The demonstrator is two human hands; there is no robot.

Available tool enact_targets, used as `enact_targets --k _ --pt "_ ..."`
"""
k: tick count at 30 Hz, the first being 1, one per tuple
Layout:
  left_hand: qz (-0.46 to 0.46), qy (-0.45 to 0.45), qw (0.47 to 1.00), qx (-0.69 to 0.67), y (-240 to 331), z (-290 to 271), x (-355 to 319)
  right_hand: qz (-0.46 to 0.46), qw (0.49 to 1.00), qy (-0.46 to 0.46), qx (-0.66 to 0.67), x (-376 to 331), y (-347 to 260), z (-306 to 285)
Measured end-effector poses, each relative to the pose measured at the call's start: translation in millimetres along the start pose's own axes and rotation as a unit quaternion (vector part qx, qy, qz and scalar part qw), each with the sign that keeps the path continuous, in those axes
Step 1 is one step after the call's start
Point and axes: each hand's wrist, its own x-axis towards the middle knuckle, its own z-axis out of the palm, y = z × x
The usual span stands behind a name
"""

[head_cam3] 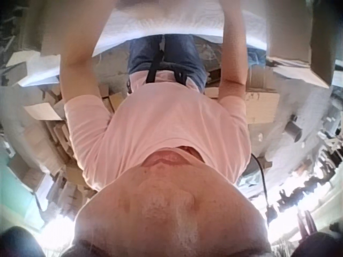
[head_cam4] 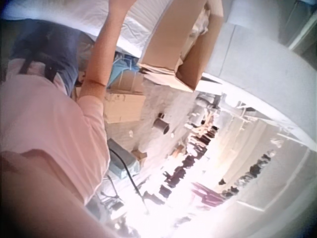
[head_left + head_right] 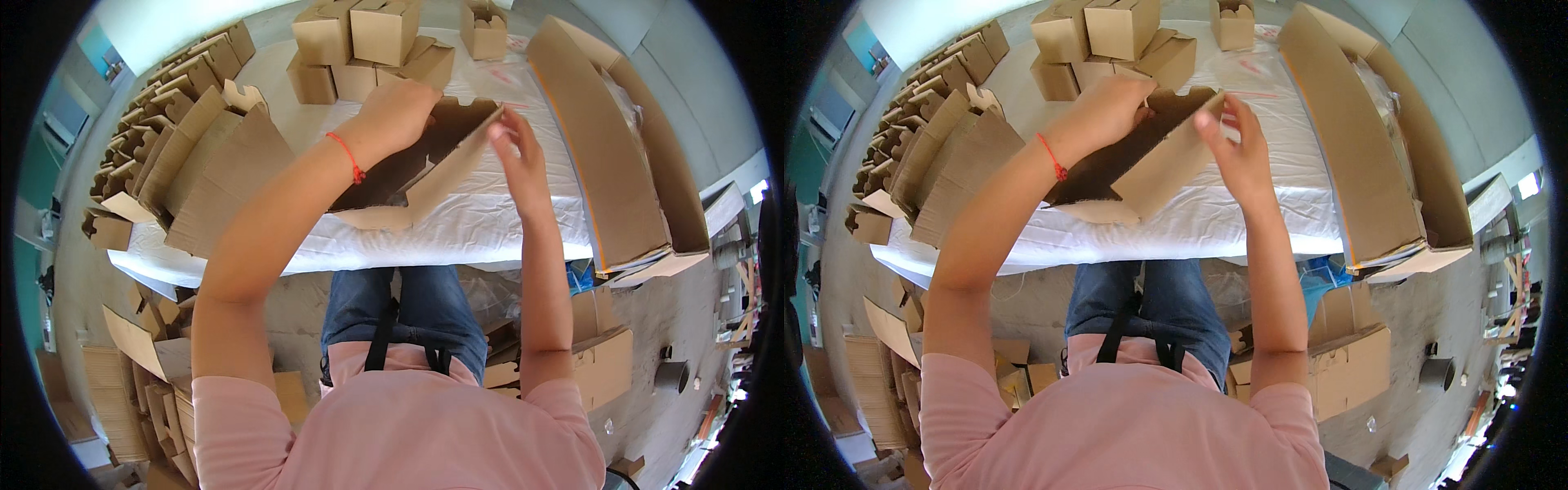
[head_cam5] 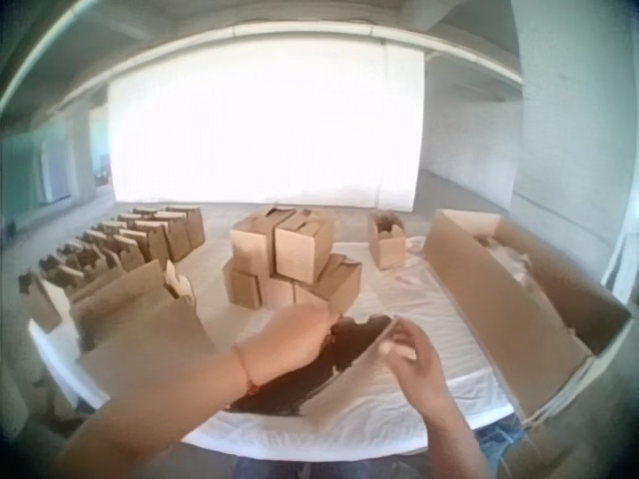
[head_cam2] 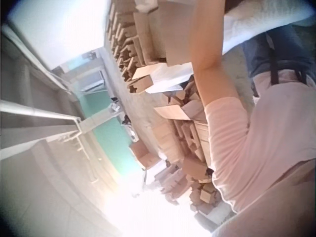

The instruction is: The person folds small cardboard boxes by hand, secures the bottom flaps, and places them in stacks on a table. The person then picks up unfolded flat boxes from the floor and folds them one by one.

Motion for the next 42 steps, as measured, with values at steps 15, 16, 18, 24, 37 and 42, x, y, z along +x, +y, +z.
enact_targets --k 15,16,18,24,37,42 --pt "-0.037 -0.034 0.998 -0.049 -16 4 20 -0.013 0.979 -0.199 -0.053 12 -16 -16" --pt "-0.054 -0.023 0.993 -0.107 -12 -8 10 -0.020 0.979 -0.191 -0.067 11 -17 -12" --pt "-0.043 0.053 0.979 -0.192 1 -37 -15 -0.025 0.981 -0.170 -0.094 10 -11 -17" --pt "-0.166 -0.065 0.984 0.013 27 -59 -96 -0.054 0.981 -0.141 -0.121 7 -12 -9" --pt "-0.017 0.072 0.997 0.013 6 -26 -59 -0.009 0.988 -0.153 -0.028 14 -12 2" --pt "0.011 -0.068 0.993 0.093 20 -13 -54 -0.012 0.986 -0.161 -0.035 17 -18 1"
